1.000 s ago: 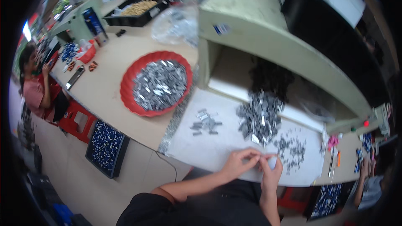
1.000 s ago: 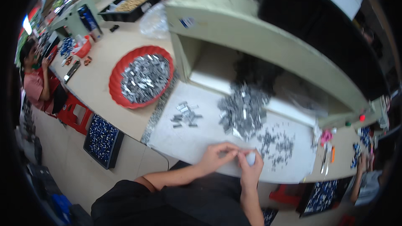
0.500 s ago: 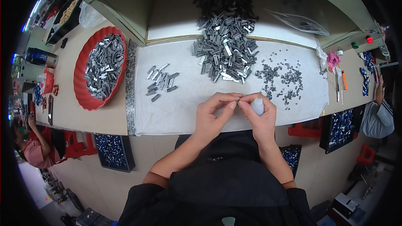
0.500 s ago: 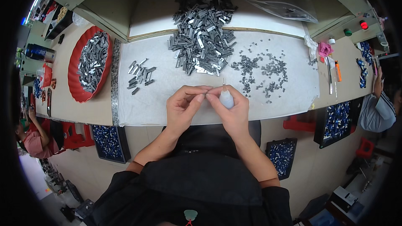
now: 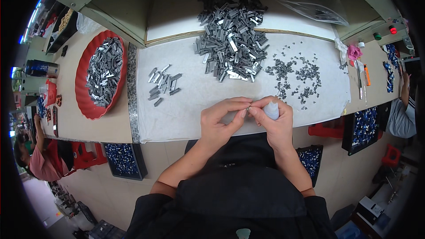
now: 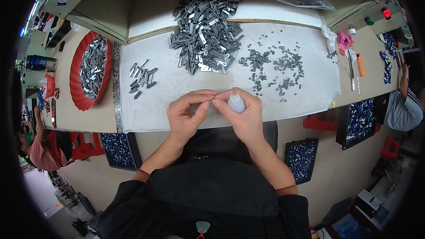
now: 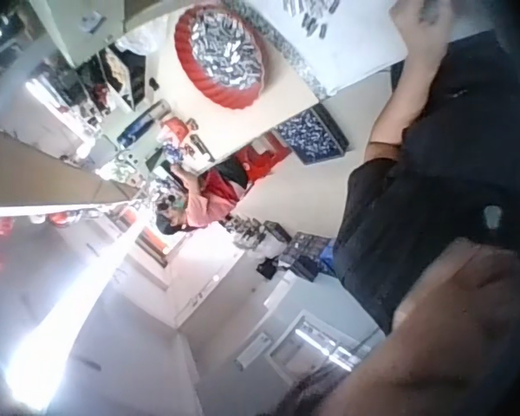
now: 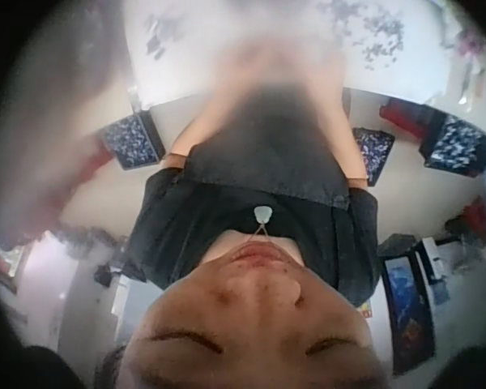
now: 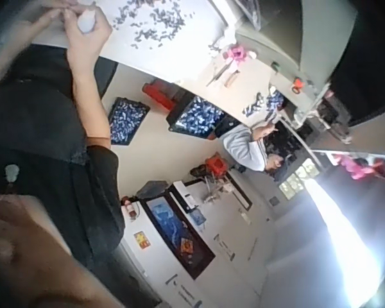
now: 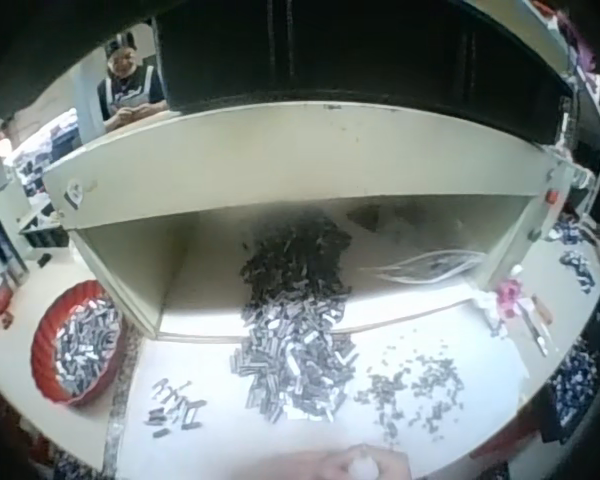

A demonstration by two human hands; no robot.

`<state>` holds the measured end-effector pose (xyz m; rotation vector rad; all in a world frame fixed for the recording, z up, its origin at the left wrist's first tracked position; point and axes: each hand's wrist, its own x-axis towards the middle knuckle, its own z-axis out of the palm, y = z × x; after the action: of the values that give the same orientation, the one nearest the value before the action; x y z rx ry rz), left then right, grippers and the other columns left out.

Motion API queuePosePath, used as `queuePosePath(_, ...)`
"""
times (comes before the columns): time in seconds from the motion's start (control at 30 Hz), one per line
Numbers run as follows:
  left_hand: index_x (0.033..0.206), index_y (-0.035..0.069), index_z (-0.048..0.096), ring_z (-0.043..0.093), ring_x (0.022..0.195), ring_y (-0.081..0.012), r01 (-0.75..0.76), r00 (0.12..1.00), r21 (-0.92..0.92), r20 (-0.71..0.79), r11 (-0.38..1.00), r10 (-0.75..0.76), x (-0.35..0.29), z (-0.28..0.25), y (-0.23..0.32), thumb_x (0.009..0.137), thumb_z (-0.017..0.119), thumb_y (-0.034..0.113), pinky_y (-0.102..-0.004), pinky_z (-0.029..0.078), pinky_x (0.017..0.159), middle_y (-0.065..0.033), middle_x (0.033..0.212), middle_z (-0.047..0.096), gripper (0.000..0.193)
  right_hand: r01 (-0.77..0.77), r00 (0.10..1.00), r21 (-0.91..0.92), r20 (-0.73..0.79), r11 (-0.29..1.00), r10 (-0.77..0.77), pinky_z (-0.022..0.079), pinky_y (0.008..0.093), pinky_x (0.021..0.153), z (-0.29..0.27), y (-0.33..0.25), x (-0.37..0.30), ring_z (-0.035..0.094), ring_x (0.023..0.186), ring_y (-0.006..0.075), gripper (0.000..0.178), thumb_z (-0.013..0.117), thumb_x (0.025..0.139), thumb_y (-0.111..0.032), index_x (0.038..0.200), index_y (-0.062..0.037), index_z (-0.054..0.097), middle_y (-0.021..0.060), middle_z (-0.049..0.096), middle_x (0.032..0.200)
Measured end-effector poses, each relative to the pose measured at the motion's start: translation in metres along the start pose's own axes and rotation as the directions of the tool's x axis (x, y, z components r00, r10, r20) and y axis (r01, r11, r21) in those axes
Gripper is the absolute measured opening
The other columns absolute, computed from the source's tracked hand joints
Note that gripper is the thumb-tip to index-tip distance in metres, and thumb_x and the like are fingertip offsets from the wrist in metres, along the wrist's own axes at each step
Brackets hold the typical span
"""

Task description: The person applies adhesive from a bottle to small electronic components, then assembles them by hand.

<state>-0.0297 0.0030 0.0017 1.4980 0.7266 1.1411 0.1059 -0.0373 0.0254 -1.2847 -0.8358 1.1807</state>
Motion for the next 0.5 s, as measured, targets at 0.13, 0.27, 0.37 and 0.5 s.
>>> queuePosePath(0.13, 0.092, -0.005, 0.059, 0.060, 0.088, -0.0204, -0.007, 1.000, 0.018, 0.008, 1.000, 0.007, -0.0003, 0.0006, -0.0034, 0.077, 0.056, -0.005, -0.0290, 0.046, 0.079, -0.0159, 0.094, 0.062, 0.015, -0.021, 1.000, 0.016, 0.008, 1.000, 0.020, 0.040, 0.0187, 0.058, -0.0017, 0.0043, 0.0008, 0.051, 0.063, 0.0048, 0.006, 0.063, 0.076, -0.004, 0.077, 0.0006, 0.061, 0.0021, 0.060, 0.069)
queuePosePath(0.27, 0.096, -0.003, 0.060, 0.061, 0.085, -0.0157, 0.223, 0.974, -0.150, 0.012, 0.963, -0.224, 0.0005, 0.0032, 0.0003, 0.079, 0.057, -0.001, -0.0260, 0.048, 0.076, -0.0107, 0.092, 0.063, 0.017, -0.036, 0.999, 0.048, -0.008, 0.998, 0.037, 0.037, 0.0175, 0.053, -0.0033, 0.0050, 0.0061, 0.049, 0.060, 0.0033, 0.006, 0.063, 0.077, -0.006, 0.078, -0.0005, 0.061, 0.0004, 0.058, 0.067)
queuePosePath(0.37, 0.101, -0.005, 0.057, 0.061, 0.084, -0.0157, 0.257, 0.966, -0.215, 0.037, 0.942, -0.255, 0.0004, 0.0020, -0.0032, 0.082, 0.055, 0.000, -0.0259, 0.048, 0.076, -0.0108, 0.093, 0.062, 0.020, -0.044, 0.999, 0.038, -0.012, 0.998, 0.045, 0.035, 0.0172, 0.051, -0.0050, 0.0057, 0.0067, 0.047, 0.058, 0.0028, 0.006, 0.062, 0.077, -0.007, 0.079, -0.0010, 0.061, -0.0009, 0.057, 0.065)
queuePosePath(0.5, 0.104, -0.008, 0.053, 0.061, 0.082, -0.0185, 0.347, 0.935, -0.385, 0.076, 0.855, -0.346, 0.0077, -0.0004, 0.0016, 0.082, 0.053, -0.002, -0.0265, 0.049, 0.074, -0.0150, 0.094, 0.061, 0.023, -0.051, 0.999, 0.046, -0.003, 0.998, 0.051, 0.035, 0.0172, 0.051, -0.0052, 0.0033, 0.0057, 0.046, 0.057, 0.0026, 0.005, 0.062, 0.077, -0.006, 0.080, -0.0012, 0.061, -0.0012, 0.057, 0.066)
